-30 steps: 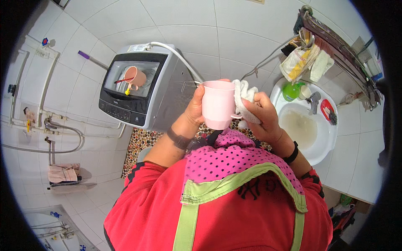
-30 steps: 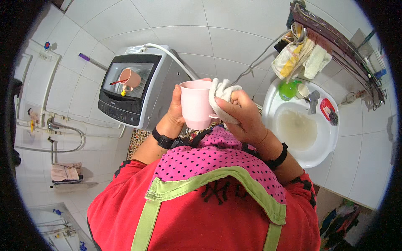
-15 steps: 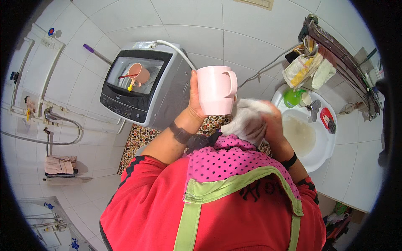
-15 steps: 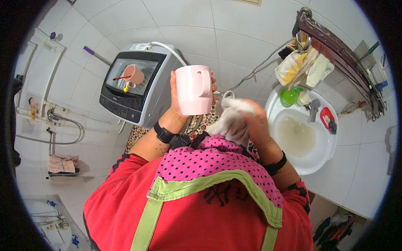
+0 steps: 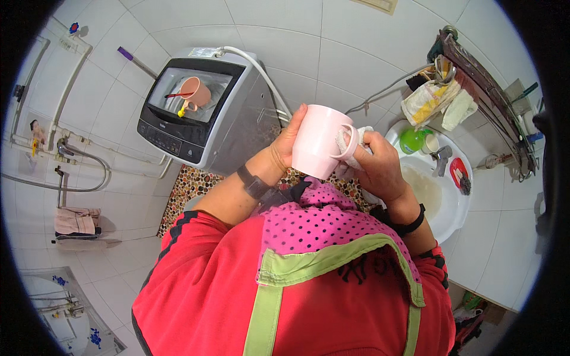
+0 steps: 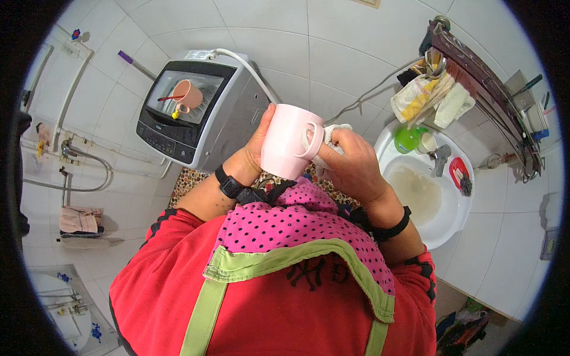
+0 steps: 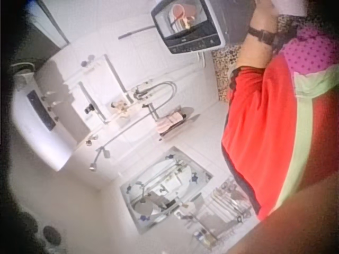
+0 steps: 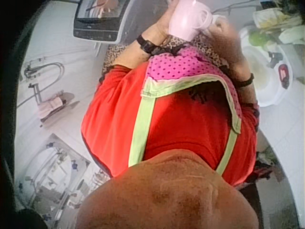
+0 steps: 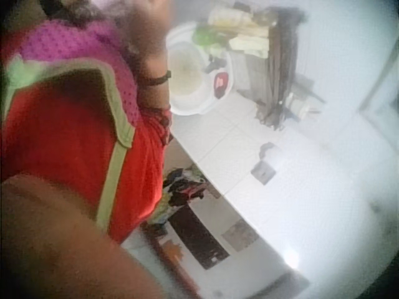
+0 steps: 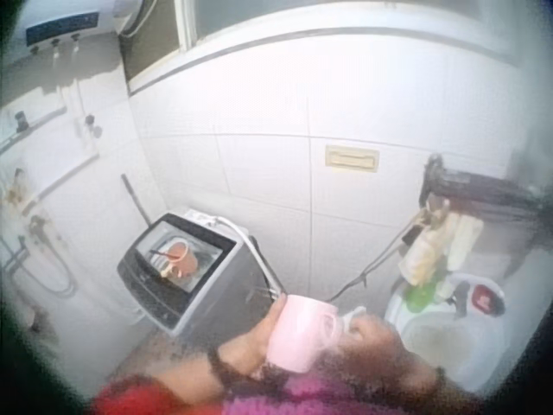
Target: The person washes several cups and a straw at a bathroom sink using a cloth and a steel wool scrubber, then dries them with a towel and places them on top of a washing machine. The person also scrubs and rinses a blue plastic cup.
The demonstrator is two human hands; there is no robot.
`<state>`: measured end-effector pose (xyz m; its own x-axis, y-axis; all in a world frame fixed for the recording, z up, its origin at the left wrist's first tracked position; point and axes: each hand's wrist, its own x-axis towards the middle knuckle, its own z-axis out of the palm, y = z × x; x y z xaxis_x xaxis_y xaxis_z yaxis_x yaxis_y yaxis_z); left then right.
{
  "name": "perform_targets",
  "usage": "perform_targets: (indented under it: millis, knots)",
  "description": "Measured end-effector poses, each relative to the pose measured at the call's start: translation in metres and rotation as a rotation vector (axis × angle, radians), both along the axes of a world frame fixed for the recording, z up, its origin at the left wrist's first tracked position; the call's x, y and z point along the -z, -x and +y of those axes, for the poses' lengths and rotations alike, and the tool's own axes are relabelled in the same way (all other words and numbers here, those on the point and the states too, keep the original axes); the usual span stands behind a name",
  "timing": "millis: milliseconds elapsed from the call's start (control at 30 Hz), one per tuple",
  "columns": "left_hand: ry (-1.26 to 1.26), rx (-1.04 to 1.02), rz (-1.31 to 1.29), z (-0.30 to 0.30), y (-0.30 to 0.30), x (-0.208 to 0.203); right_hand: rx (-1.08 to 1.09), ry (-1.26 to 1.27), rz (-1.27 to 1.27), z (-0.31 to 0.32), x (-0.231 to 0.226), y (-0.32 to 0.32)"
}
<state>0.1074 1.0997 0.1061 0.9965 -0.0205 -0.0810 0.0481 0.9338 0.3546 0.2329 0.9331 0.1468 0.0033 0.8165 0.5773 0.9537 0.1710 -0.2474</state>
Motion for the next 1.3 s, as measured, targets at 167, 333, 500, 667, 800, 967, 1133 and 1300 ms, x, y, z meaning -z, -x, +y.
perform_targets:
  millis: [167, 333, 500, 667, 800, 967, 1133, 1300]
  knots:
    - [-0.200, -0.131, -0.058, 0.001, 0.001, -0.002, 0.135, -0.052, 0.049, 0.008, -0.002, 0.011]
    - [-0.236, -0.214, -0.206, 0.008, 0.005, -0.001, 0.116, -0.019, 0.148, 0.011, 0.016, 0.016]
    - [-0.073, -0.290, -0.068, 0.011, -0.002, 0.003, -0.008, 0.036, 0.517, 0.006, 0.031, 0.002]
    - [-0.024, -0.304, -0.110, 0.013, -0.008, 0.000, 0.051, -0.055, 1.341, 0.010, 0.027, 0.005]
    - [0.006, -0.398, -0.095, 0.010, -0.012, 0.001, -0.036, 0.024, 0.545, 0.014, 0.026, 0.021]
    - [0.033, -0.634, -0.021, 0.022, -0.016, 0.005, -0.235, 0.166, 0.827, 0.003, 0.031, 0.014]
    - [-0.077, -0.730, 0.011, 0.023, -0.022, 0.009, -0.252, -0.053, 0.967, -0.002, 0.018, 0.010]
    - [0.018, -0.462, 0.009, 0.007, -0.028, 0.008, -0.073, 0.037, -0.112, 0.020, 0.011, 0.021]
